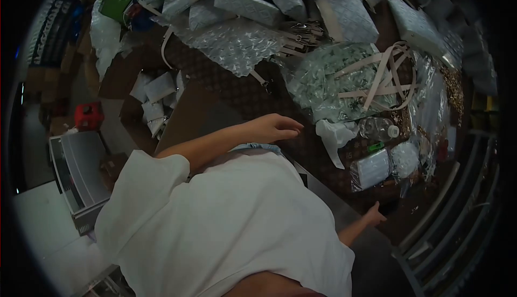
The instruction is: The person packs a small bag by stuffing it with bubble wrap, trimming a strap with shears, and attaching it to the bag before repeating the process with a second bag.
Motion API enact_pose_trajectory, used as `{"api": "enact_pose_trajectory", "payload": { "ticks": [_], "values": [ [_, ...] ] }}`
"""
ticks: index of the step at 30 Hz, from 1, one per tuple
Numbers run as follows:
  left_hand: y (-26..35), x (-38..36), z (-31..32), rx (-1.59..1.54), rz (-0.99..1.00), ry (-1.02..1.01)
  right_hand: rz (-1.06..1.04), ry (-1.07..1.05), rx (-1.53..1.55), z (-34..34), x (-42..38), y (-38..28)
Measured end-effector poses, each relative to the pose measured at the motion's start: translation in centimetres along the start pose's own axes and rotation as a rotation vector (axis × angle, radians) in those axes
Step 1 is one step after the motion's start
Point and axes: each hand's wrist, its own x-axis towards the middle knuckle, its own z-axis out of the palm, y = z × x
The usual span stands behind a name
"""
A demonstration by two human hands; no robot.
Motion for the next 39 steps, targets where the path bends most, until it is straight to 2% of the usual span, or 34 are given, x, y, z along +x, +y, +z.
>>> {"api": "enact_pose_trajectory", "payload": {
  "ticks": [1,2,4,6,7,9,10,12,13,15,16,18,19,21,22,24,25,27,28,30,32,33,34,35,36,38,39],
  "values": [
    [-0.8,-1.0,-0.7,-0.036,-0.065,0.091,-0.018,-0.007,-0.004,0.5,0.1,-0.6],
    [-1.6,-1.8,-1.5,-0.074,-0.13,0.176,-0.022,0.073,-0.057,1.1,0.2,-0.9],
    [-3.6,-3.1,-2.9,-0.095,-0.154,0.25,-0.035,0.16,-0.123,1.9,0.7,-1.6],
    [-5.9,-4.4,-4.6,-0.073,-0.143,0.351,-0.074,0.403,-0.138,2.4,0.7,-2.5],
    [-6.6,-5.0,-5.6,-0.083,-0.147,0.343,-0.075,0.41,-0.149,1.7,-0.4,-3.4],
    [-7.7,-6.2,-8.1,0.038,-0.122,0.507,-0.216,0.489,0.108,-0.3,-3.8,-5.8],
    [-8.0,-6.8,-9.8,0.033,-0.12,0.494,-0.21,0.499,0.1,-1.3,-6.5,-7.3],
    [-7.9,-7.9,-13.6,0.724,-0.154,0.463,-0.772,0.602,0.501,-2.9,-14.5,-11.1],
    [-6.8,-8.5,-15.3,0.728,-0.142,0.456,-0.834,0.425,0.607,-3.7,-19.1,-13.2],
    [-4.5,-9.8,-18.9,-0.038,-0.079,0.41,-0.906,0.038,0.875,-3.9,-28.2,-17.2],
    [-4.6,-9.9,-21.1,-0.031,-0.072,0.391,-0.911,-0.171,1.033,-3.6,-32.3,-19.0],
    [-4.7,-9.2,-26.6,0.022,0.202,0.738,-1.065,-0.327,0.915,-3.6,-39.1,-22.0],
    [-4.9,-8.2,-29.3,0.019,0.219,0.711,-1.182,-0.33,0.931,-3.9,-42.5,-23.8],
    [-5.6,-5.4,-34.5,-0.042,0.31,1.016,-1.461,-0.347,0.914,-4.4,-48.5,-26.8],
    [-5.5,-3.5,-37.1,-0.048,0.323,0.98,-1.62,-0.363,0.883,-4.3,-50.9,-28.2],
    [-5.5,0.2,-40.6,-0.141,-0.037,0.856,-1.817,-0.419,0.642,-3.4,-54.4,-30.2],
    [-5.3,1.7,-41.3,-0.135,-0.044,0.808,-1.805,-0.395,0.511,-2.5,-55.7,-30.5],
    [-3.8,4.6,-41.5,-0.236,-0.236,0.765,-1.74,-0.344,0.367,0.0,-56.9,-30.8],
    [-3.3,5.3,-40.9,-0.225,-0.231,0.712,-1.725,-0.365,0.249,1.4,-56.9,-30.8],
    [-2.9,5.1,-39.6,-0.543,-0.088,0.683,-1.674,-0.375,0.116,3.7,-56.3,-30.3],
    [-3.3,4.7,-39.6,-0.583,-0.084,0.577,-1.675,-0.496,-0.005,5.7,-55.5,-30.2],
    [-4.4,4.8,-40.1,-0.661,-0.051,0.47,-1.665,-0.486,-0.007,6.5,-54.9,-30.1],
    [-4.3,4.5,-39.6,-0.739,-0.02,0.368,-1.709,-0.52,0.117,7.1,-54.4,-29.9],
    [-4.7,3.4,-38.9,-0.728,-0.037,0.348,-1.752,-0.556,0.244,7.6,-53.8,-29.8],
    [-4.1,0.6,-37.4,-0.714,-0.056,0.33,-1.75,-0.558,0.244,7.6,-53.0,-30.1],
    [-2.6,-5.2,-33.1,-0.623,0.038,0.312,-1.344,-1.01,0.263,6.7,-51.2,-30.4],
    [-3.8,-6.9,-31.7,-0.599,0.125,0.276,-1.338,-1.009,0.267,6.2,-50.3,-30.1]
  ]
}}
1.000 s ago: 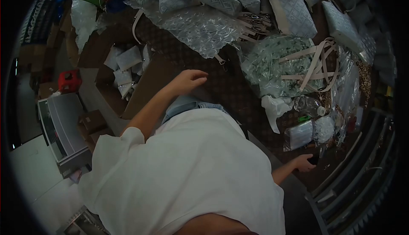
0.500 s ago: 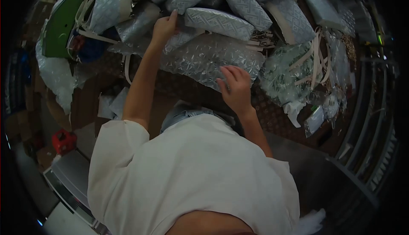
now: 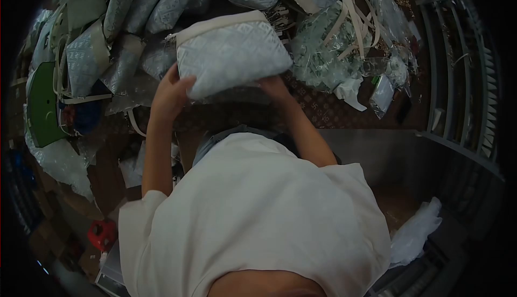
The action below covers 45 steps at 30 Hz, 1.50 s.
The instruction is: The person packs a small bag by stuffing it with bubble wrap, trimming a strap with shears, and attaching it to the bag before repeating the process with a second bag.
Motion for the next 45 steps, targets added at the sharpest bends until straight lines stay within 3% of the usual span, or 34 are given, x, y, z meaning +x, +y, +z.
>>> {"api": "enact_pose_trajectory", "payload": {
  "ticks": [2,3,5,6,7,8,9,10,11,12,13,15,20,22,23,24,25,27,30,31,32,33,34,36,40,42,45],
  "values": [
    [-3.4,-2.4,-0.3,0.016,0.07,-0.063,0.047,0.182,1.606,-1.7,-1.6,0.9],
    [-4.9,-3.3,-0.5,0.153,0.096,-0.029,0.05,0.181,1.61,-3.1,-2.6,1.4],
    [-6.4,-4.1,-0.3,0.291,0.116,0.023,-0.134,-0.06,1.706,-5.4,-4.5,2.0],
    [-6.7,-4.1,0.0,0.343,-0.008,0.027,-0.127,-0.071,1.714,-5.5,-4.9,2.0],
    [-7.1,-3.9,0.2,0.391,-0.133,0.03,0.003,0.027,1.527,-5.5,-5.3,1.9],
    [-7.7,-3.5,0.4,0.388,-0.138,0.042,0.126,0.117,1.329,-5.6,-5.7,1.7],
    [-8.3,-2.9,0.4,0.464,0.057,-0.044,0.132,0.105,1.332,-5.9,-6.3,1.0],
    [-8.8,-2.2,0.3,0.54,0.252,-0.135,0.033,0.027,1.019,-6.4,-6.8,0.0],
    [-9.4,-1.8,0.0,0.486,0.164,-0.164,-0.062,-0.044,0.704,-6.5,-7.2,-0.4],
    [-9.5,-2.1,0.1,0.487,0.158,-0.162,-0.169,0.063,0.489,-4.9,-7.1,1.2],
    [-9.6,-2.4,0.5,0.528,0.194,-0.218,-0.165,0.06,0.493,-4.1,-7.4,1.4],
    [-10.1,-2.6,0.6,0.573,0.226,-0.273,0.095,0.081,1.246,-2.8,-8.0,1.1],
    [-10.8,-0.2,1.1,0.299,0.216,-0.368,0.019,0.076,1.057,-1.1,-6.1,2.5],
    [-9.5,0.0,1.2,0.418,0.213,-0.362,0.026,0.084,1.02,-1.5,-5.8,2.0],
    [-9.0,0.1,1.0,0.537,0.204,-0.348,0.065,0.054,1.132,-2.1,-6.2,1.1],
    [-8.8,0.2,0.2,0.44,0.192,-0.385,0.105,0.032,1.242,-2.9,-6.5,0.6],
    [-8.6,0.0,-0.8,0.34,0.17,-0.421,0.106,0.156,1.064,-2.9,-6.6,0.9],
    [-6.8,-1.3,-1.0,0.059,0.099,-0.406,0.119,0.175,0.886,-3.3,-7.1,1.0],
    [-4.8,-2.0,-3.4,0.061,0.139,-0.428,0.052,0.257,0.643,-4.6,-7.8,1.2],
    [-3.5,-2.1,-2.6,0.056,0.139,-0.423,0.028,0.5,0.449,-6.0,-7.8,1.5],
    [-2.0,-2.1,-1.7,0.432,0.118,-0.374,-0.001,0.731,0.248,-7.4,-7.7,2.2],
    [-0.8,-2.1,-0.6,0.806,0.091,-0.313,0.073,0.831,0.172,-9.0,-7.4,3.5],
    [-0.3,-2.0,0.9,0.802,0.092,-0.305,0.146,0.933,0.094,-10.8,-6.9,5.2],
    [-0.3,-1.5,4.9,1.517,0.227,-0.265,0.144,1.018,-0.089,-13.0,-5.1,10.2],
    [-4.1,0.2,7.7,1.717,0.28,-0.265,0.185,0.864,-0.231,-14.3,-2.7,12.9],
    [-5.9,1.5,7.4,1.871,0.336,-0.191,0.317,0.667,-0.457,-14.7,-2.1,12.3],
    [-6.2,1.6,7.1,1.842,0.428,-0.126,0.363,0.719,-0.439,-15.6,-1.1,10.1]
  ]
}}
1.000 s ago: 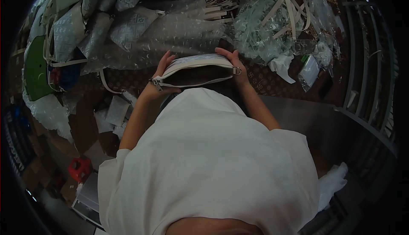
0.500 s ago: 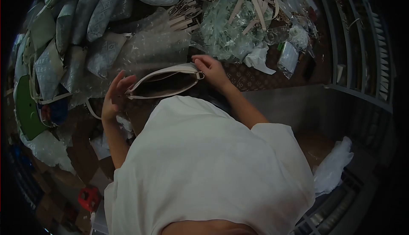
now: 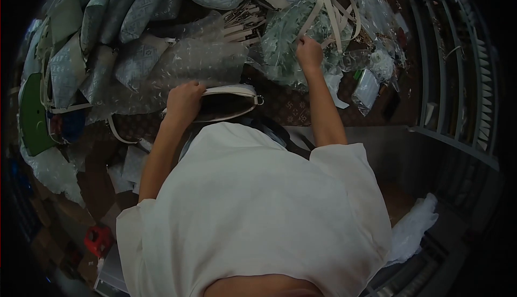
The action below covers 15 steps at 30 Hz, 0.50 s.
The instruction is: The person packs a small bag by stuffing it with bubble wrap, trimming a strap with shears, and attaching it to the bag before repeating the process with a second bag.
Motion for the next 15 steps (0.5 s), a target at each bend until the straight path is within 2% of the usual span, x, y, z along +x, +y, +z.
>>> {"api": "enact_pose_trajectory", "payload": {
  "ticks": [6,7,9,13,15],
  "values": [
    [0.2,-0.2,0.0,-0.026,-0.031,0.006,-0.061,0.082,0.007,3.9,1.6,-0.5],
    [-0.1,-0.4,0.0,-0.022,-0.045,0.009,-0.073,0.078,0.014,4.0,1.8,-0.5],
    [-0.3,-0.8,0.3,-0.057,-0.047,0.043,0.03,0.071,0.079,3.4,1.4,0.0],
    [-0.4,-1.1,0.0,-0.087,-0.101,0.045,0.021,0.08,0.119,2.3,0.6,1.7],
    [-0.3,-0.6,-0.1,-0.085,-0.11,0.017,0.104,0.277,0.36,0.4,-0.3,0.8]
  ]
}}
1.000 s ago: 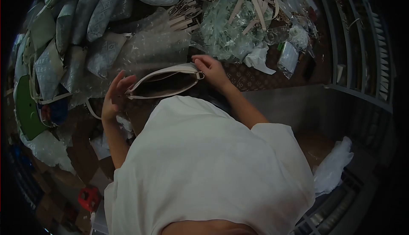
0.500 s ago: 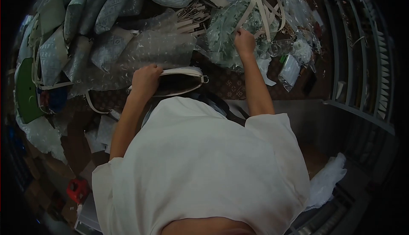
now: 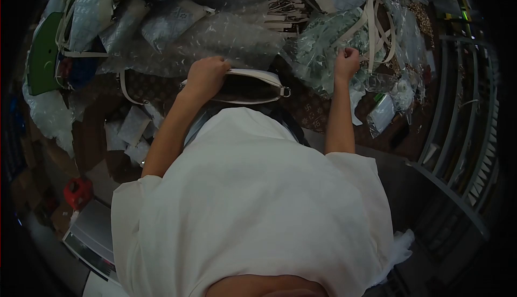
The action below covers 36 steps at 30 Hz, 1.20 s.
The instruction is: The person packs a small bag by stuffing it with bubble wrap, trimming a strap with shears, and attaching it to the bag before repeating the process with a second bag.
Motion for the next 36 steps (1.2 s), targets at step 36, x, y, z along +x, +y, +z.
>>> {"api": "enact_pose_trajectory", "payload": {
  "ticks": [36],
  "values": [
    [-4.6,-2.0,-2.8,-0.388,0.181,0.454,-0.126,-1.011,0.477,-5.0,3.4,-19.3]
  ]
}}
